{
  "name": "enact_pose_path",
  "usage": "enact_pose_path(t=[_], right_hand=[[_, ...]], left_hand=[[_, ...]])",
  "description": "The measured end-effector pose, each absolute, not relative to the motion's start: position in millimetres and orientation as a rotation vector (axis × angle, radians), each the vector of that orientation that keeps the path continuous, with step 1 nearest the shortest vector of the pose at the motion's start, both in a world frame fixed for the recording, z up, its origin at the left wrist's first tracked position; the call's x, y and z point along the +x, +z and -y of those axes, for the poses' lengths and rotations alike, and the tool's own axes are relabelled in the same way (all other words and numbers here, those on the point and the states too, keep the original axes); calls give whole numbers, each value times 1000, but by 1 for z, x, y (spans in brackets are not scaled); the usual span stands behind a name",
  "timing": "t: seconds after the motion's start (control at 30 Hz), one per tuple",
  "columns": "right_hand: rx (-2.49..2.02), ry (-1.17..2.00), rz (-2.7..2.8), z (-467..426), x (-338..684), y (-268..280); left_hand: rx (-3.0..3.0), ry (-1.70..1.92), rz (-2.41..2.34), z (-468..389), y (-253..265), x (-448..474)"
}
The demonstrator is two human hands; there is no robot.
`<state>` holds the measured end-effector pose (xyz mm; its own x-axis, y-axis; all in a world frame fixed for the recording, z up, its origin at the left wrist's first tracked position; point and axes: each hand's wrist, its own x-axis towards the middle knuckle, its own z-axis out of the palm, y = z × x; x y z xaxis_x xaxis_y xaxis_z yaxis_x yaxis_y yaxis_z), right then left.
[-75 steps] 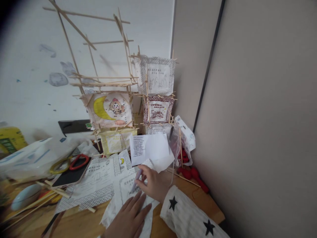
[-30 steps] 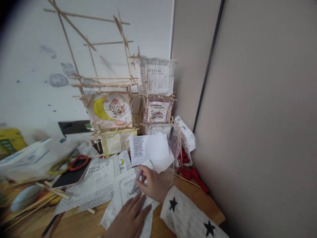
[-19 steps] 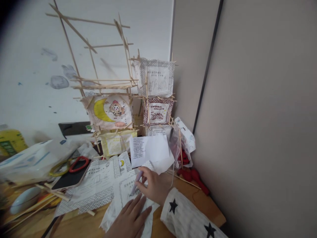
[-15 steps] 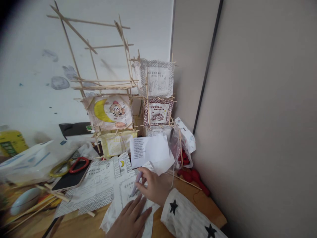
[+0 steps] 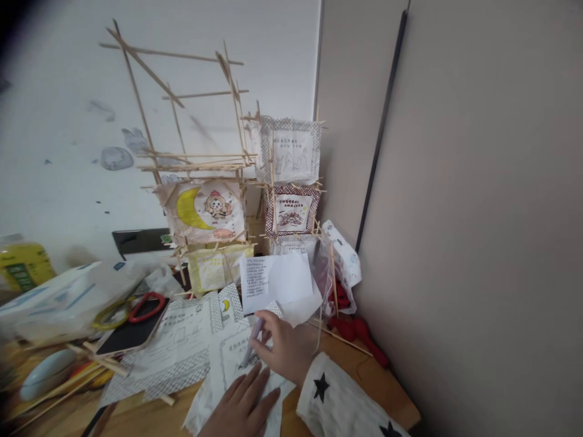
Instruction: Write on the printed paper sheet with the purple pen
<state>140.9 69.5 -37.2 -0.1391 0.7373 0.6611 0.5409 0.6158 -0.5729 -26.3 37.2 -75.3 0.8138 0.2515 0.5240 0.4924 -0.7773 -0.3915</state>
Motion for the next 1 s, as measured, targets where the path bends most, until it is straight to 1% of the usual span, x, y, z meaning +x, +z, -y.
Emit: enact_pose_path(t=[0.2,0.33,0.47,0.7,1.0], right_hand=[[-1014,184,1784,-68,140,-36],[-1047,284,1849,-68,140,-34],[-1001,257,1809,-66,138,-30],[-984,274,1822,-65,137,-28],[-937,281,1821,-64,135,-28]], left_hand=[[-2433,-623,513,-42,-80,-24],[-2429,-635,508,-43,-81,-24],[-2443,-644,525,-40,-81,-26],[-2486,-553,555,-39,-81,-26],[-2484,-590,556,-39,-80,-26]])
